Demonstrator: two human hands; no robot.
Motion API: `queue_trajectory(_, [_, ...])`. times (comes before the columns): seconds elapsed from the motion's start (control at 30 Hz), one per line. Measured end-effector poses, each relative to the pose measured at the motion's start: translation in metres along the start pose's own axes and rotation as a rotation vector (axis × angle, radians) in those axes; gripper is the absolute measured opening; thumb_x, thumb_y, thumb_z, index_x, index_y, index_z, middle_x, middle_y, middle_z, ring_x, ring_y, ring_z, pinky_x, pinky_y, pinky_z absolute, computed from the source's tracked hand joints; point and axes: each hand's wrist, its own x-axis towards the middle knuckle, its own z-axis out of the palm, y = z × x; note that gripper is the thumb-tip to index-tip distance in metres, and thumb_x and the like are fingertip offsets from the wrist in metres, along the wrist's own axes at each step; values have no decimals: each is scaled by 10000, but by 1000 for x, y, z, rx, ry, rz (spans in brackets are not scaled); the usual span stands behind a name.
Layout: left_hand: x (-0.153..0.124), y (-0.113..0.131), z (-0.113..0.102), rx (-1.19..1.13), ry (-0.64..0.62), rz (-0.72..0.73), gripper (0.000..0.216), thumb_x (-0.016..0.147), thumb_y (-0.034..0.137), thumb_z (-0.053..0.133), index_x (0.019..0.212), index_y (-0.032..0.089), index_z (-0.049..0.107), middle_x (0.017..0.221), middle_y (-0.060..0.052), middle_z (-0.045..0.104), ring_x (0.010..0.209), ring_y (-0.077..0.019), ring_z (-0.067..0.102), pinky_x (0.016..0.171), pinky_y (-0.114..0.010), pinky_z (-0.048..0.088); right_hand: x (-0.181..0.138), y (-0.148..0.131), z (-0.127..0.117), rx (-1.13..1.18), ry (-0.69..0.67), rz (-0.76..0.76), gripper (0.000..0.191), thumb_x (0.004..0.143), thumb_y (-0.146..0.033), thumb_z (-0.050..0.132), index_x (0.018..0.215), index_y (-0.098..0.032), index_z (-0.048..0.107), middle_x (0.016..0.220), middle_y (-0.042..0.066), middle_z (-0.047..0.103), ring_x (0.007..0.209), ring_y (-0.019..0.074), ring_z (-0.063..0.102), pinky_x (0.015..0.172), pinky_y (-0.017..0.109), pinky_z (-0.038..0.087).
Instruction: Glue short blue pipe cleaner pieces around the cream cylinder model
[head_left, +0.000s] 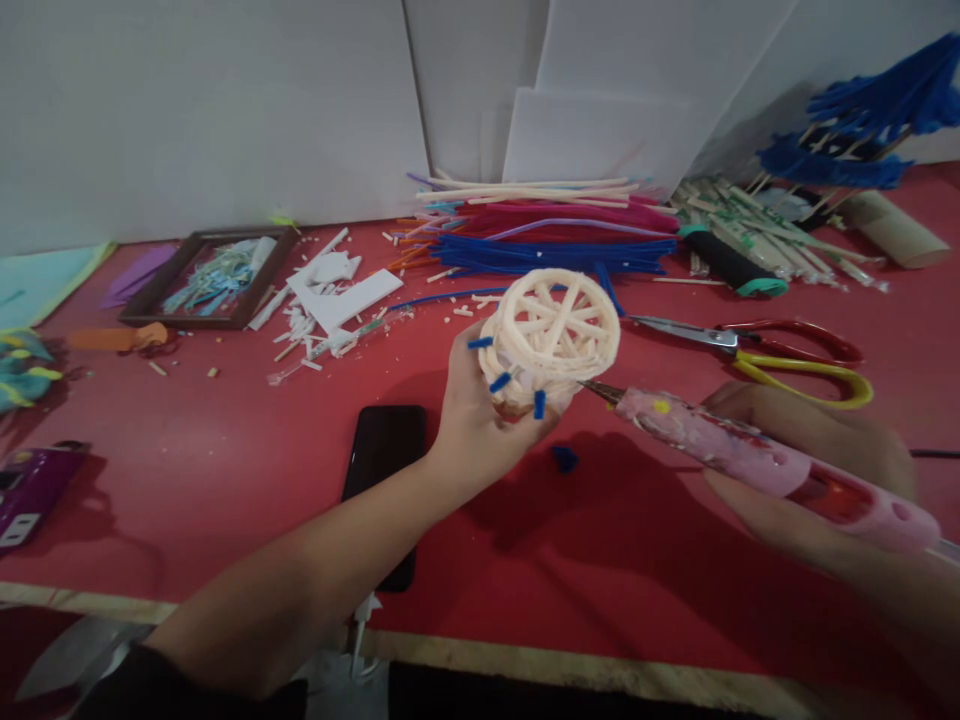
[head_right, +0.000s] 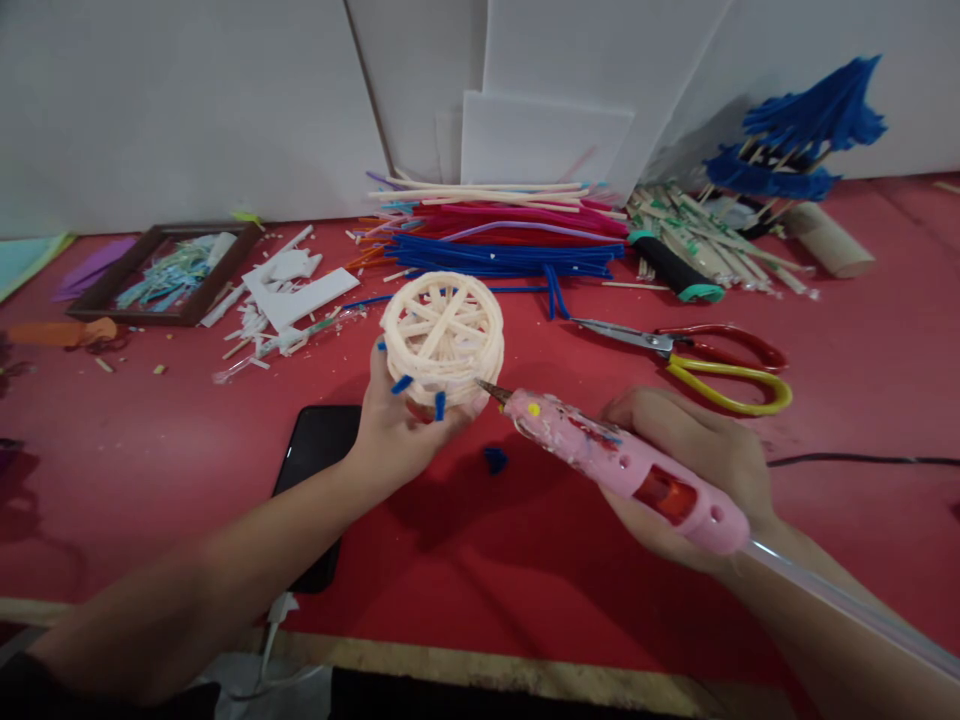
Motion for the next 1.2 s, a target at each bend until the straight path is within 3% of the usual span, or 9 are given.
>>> queue_trajectory(0.17, [1, 3, 1, -7, 15, -38, 633, 723, 287, 802, 1199, 245, 387, 1245, -137, 655, 1115, -270, 703, 924, -459, 624, 3, -10, -5, -45, -25, 25, 35, 863, -278, 512, 830, -271, 522, 664, -33, 602, 571, 162, 581, 566, 292, 420])
queue_trajectory(0.43, [1, 5, 3, -55, 29, -101, 651, 716, 296, 803, 1212, 235, 385, 1249, -150, 667, 1118, -274, 712, 938, -455, 620, 1, -3, -6, -21, -74, -21, 103, 910, -305, 442, 845, -264, 510, 713, 5, 613, 588, 175, 570, 550, 305, 402])
queue_trajectory(0.87, [0, 5, 2, -92, 22, -131, 641, 720, 287, 807, 1201, 242, 386, 1248, -144, 651, 1114, -278, 708, 930, -472, 623, 3, 6, -5, 34, -85, -114, 47, 882, -242, 502, 839, -254, 517, 715, 1, 619, 568, 157, 552, 551, 300, 408])
queue_trajectory(1.1, [4, 5, 2, -125, 63, -173, 636, 707, 293, 810, 1183, 251, 391, 1279, -139, 654, 1161, -285, 695, 961, -478, 609, 11, 35, -1, -82, -54, -251, 96, 823, -239, 569, 912, -257, 538, 727, 2, 636, 583, 176, 598, 534, 288, 424])
queue_trajectory(1.2, [6, 4, 3, -216, 90, -243, 596, 722, 308, 802, 1151, 251, 393, 1268, -142, 676, 1136, -276, 715, 951, -468, 618, 12, 52, 4, -248, -194, -203, 264, 775, -194, 523, 1035, -205, 567, 872, 90, 703, 734, 252, 676, 616, 344, 491])
